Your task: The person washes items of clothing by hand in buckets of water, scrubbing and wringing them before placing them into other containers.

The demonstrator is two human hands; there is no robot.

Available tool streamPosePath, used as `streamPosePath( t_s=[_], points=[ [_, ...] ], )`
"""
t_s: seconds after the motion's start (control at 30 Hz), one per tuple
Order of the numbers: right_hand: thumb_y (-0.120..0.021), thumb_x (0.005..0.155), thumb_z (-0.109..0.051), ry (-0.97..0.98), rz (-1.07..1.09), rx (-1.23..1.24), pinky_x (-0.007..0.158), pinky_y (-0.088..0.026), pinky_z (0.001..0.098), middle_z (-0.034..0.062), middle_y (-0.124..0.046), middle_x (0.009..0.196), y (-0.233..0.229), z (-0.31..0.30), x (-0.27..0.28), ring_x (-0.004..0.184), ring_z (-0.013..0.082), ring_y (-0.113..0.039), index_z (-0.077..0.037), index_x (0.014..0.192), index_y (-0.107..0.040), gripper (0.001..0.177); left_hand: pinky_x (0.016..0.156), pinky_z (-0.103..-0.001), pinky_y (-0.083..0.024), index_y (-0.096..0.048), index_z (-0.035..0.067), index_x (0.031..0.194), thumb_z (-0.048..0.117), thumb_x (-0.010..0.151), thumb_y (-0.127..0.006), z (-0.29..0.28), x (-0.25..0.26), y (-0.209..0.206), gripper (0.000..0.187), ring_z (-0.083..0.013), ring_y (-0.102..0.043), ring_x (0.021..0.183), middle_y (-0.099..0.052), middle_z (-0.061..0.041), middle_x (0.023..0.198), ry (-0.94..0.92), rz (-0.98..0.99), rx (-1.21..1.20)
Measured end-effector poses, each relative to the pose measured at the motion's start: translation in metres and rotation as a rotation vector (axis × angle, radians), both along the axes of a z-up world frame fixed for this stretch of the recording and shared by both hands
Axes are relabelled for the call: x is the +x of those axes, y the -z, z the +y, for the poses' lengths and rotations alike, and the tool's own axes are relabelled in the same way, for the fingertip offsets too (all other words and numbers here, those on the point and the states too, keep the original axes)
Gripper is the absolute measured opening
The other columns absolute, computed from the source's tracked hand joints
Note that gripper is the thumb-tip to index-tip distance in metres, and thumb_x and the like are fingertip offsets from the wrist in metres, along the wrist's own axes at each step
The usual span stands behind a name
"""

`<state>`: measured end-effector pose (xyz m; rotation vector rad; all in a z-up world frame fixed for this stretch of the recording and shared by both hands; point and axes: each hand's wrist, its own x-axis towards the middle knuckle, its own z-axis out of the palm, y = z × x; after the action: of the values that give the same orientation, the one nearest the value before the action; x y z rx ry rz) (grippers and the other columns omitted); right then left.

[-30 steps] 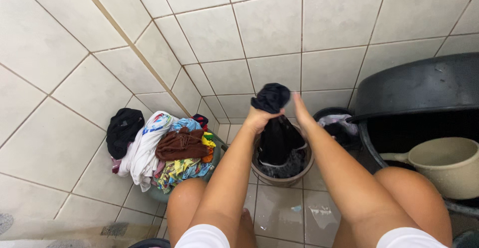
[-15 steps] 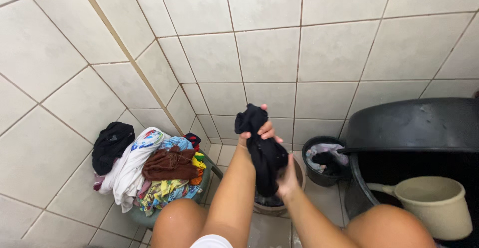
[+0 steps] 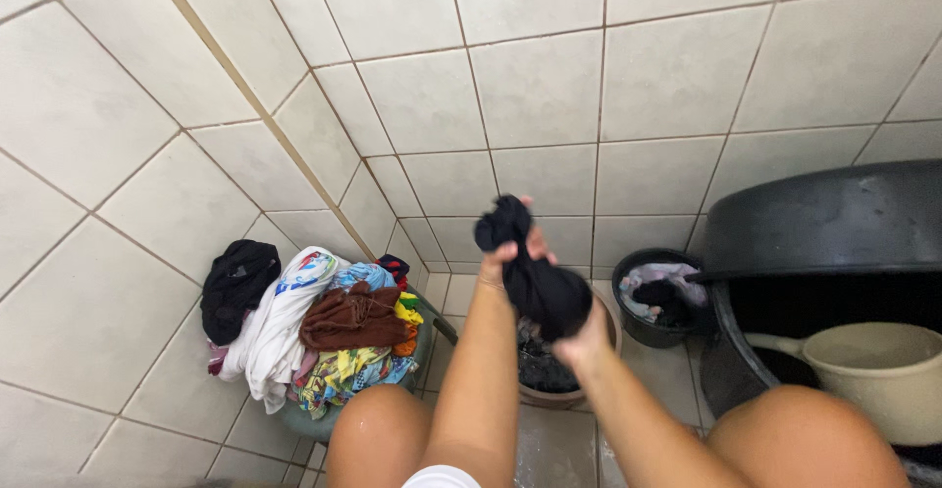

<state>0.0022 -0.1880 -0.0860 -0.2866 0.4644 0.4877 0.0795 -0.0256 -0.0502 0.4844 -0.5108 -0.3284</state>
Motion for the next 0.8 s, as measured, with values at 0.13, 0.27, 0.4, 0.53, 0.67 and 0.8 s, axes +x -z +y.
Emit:
streamPosePath(
  t_s=[0.13, 0.27, 0.4, 0.53, 0.67, 0.8],
  points=[
    [-0.064, 0.087, -0.032, 0.169, -0.212, -0.262, 0.083, -0.063, 0.0515, 0.0118, -0.075, 0.103, -0.024, -0.008, 0.043, 0.090, 0.0323, -0.074, -0.008, 0.099, -0.070, 0.027, 0.069, -0.039, -0.052, -0.061, 0.011, 0.082, 0.019, 0.078, -0.077, 0.012, 0.049, 0.068, 0.018, -0.0235, -0.060, 0.066, -0.061, -0.005, 0.071, -0.463, 0.670, 0.238],
    [-0.078, 0.074, -0.012, 0.433, -0.926, -1.338, 0.076, -0.057, 0.0449, 0.0149, -0.073, 0.097, -0.067, 0.009, 0.022, 0.085, 0.0372, -0.073, -0.006, 0.088, -0.074, 0.016, 0.053, -0.039, -0.049, -0.066, 0.013, 0.070, 0.024, 0.071, -0.074, 0.001, 0.096, 0.085, 0.014, -0.0234, -0.058, 0.055, -0.062, -0.005, 0.064, -0.385, 0.807, 0.651],
    [-0.083, 0.056, -0.016, 0.245, -1.741, -1.907, 0.073, -0.056, 0.0446, 0.0134, -0.070, 0.101, -0.105, -0.004, -0.002, 0.086, 0.0358, -0.068, -0.011, 0.075, -0.072, 0.022, 0.054, -0.041, -0.053, -0.068, 0.004, 0.069, 0.018, 0.063, -0.076, -0.016, 0.111, 0.056, 0.018, -0.0248, -0.063, 0.056, -0.068, -0.011, 0.069, -0.344, 0.567, 1.125],
    [-0.082, 0.067, -0.018, -0.387, -2.334, -2.025, 0.076, -0.056, 0.0426, 0.0085, -0.062, 0.109, -0.096, -0.025, 0.002, 0.094, 0.0319, -0.063, -0.016, 0.081, -0.070, 0.018, 0.058, -0.040, -0.055, -0.070, -0.006, 0.079, 0.007, 0.060, -0.083, -0.043, 0.065, 0.013, 0.026, -0.0213, -0.064, 0.061, -0.069, -0.011, 0.074, -0.632, 0.372, 1.487],
    [-0.081, 0.069, -0.018, -0.338, -2.419, -1.924, 0.082, -0.054, 0.0464, 0.0142, -0.052, 0.135, -0.093, -0.048, 0.018, 0.100, 0.0364, -0.061, -0.020, 0.113, -0.066, 0.047, 0.061, -0.044, -0.059, -0.053, 0.002, 0.126, -0.005, 0.062, -0.077, -0.034, 0.023, -0.037, 0.069, -0.0271, -0.067, 0.078, -0.065, -0.013, 0.094, -0.449, 0.517, 0.900],
    [-0.086, 0.061, -0.020, -0.390, -1.963, -2.137, 0.103, -0.038, 0.0584, 0.0169, -0.027, 0.161, -0.087, -0.046, 0.016, 0.132, 0.0475, -0.039, -0.020, 0.151, -0.039, 0.102, 0.072, -0.044, -0.053, -0.027, 0.022, 0.149, -0.008, 0.068, -0.072, -0.034, 0.004, -0.055, 0.096, -0.0269, -0.060, 0.099, -0.057, -0.013, 0.114, -0.704, 0.543, 0.823]
  ],
)
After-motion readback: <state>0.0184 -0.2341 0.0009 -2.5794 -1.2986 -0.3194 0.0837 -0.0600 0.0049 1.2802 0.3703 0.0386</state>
